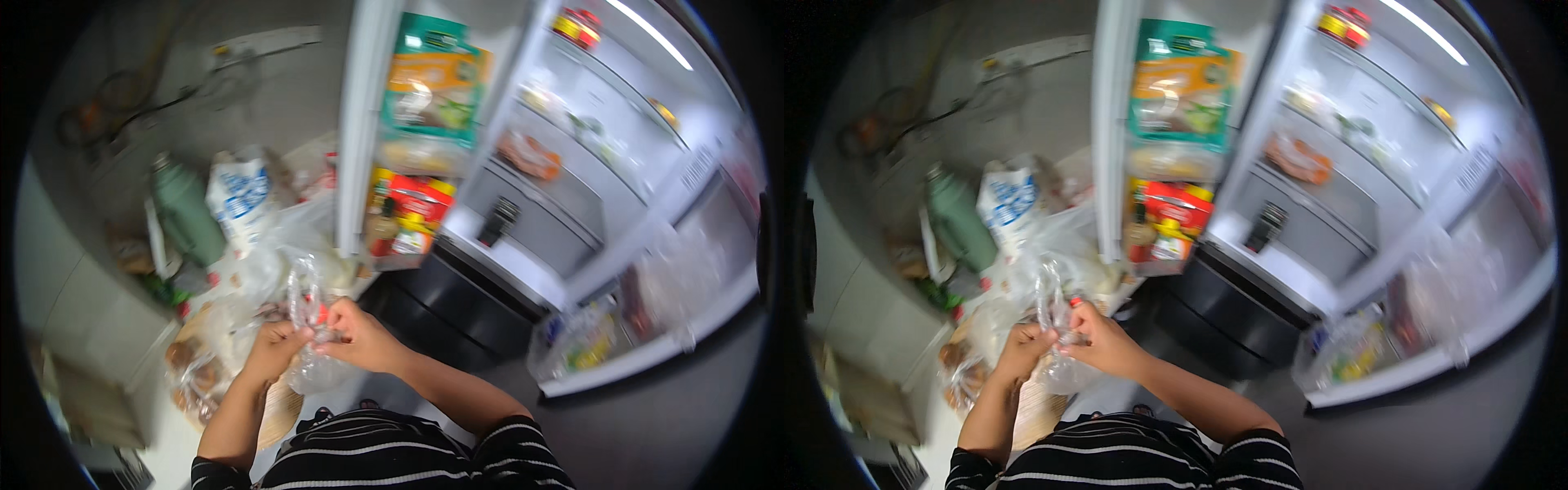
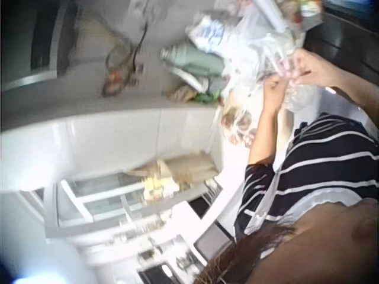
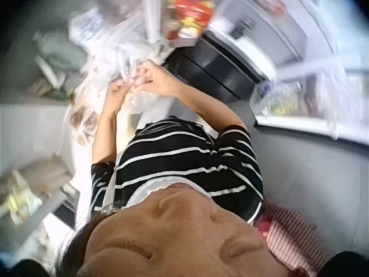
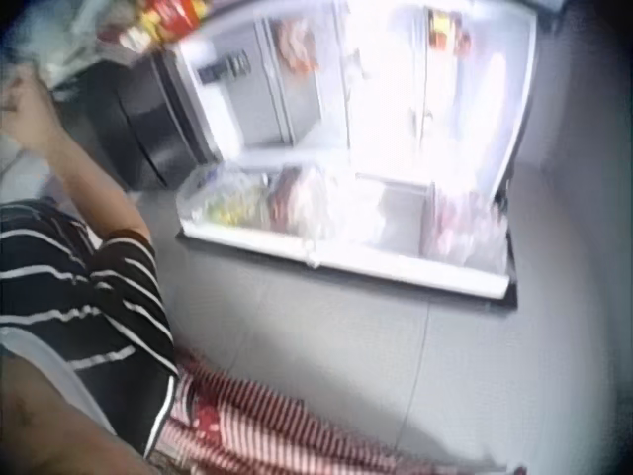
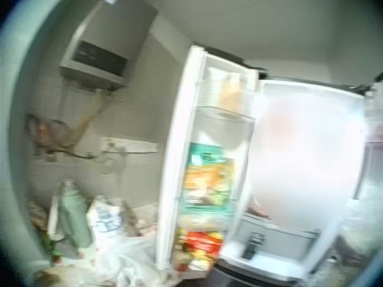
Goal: The person wipes the refrigerator shelves with a cloth, moves jars and food items aside, places food products into plastic bags, and organizes the items on the shelves.
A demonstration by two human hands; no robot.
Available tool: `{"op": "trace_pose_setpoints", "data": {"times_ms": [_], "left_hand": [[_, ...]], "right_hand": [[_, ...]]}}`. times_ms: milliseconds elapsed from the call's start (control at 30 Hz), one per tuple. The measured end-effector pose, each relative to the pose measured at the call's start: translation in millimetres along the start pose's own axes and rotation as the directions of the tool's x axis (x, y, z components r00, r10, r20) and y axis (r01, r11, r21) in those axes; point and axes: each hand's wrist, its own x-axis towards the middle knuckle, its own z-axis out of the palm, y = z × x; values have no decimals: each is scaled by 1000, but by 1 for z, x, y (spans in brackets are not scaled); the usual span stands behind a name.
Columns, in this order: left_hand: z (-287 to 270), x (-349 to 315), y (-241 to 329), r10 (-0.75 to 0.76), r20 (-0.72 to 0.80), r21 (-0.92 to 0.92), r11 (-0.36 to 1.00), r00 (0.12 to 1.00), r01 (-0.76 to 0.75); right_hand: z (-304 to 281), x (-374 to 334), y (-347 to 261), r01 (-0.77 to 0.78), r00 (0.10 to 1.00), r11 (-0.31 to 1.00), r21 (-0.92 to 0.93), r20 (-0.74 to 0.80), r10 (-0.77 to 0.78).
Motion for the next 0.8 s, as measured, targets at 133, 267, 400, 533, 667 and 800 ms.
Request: {"op": "trace_pose_setpoints", "data": {"times_ms": [133,267,400,533,667,800], "left_hand": [[33,38,2,-164,127,133,980,978,147],[74,58,1,-201,415,268,959,887,92],[107,70,-14,-174,590,435,891,789,-129],[129,65,-21,106,700,305,850,706,-430],[161,66,-16,415,695,75,770,587,-633],[192,73,-12,55,754,2,996,655,-85]], "right_hand": [[-21,-34,-6,94,926,588,-803,-146,-348],[-41,-75,1,-23,872,279,-960,-156,-464],[-38,-110,-5,-257,839,289,-922,-361,-407],[-33,-135,5,-355,724,387,-851,-512,-462],[-51,-158,19,-240,647,970,-43,-752,127],[-37,-165,-22,-330,375,792,-514,-841,-390]]}}
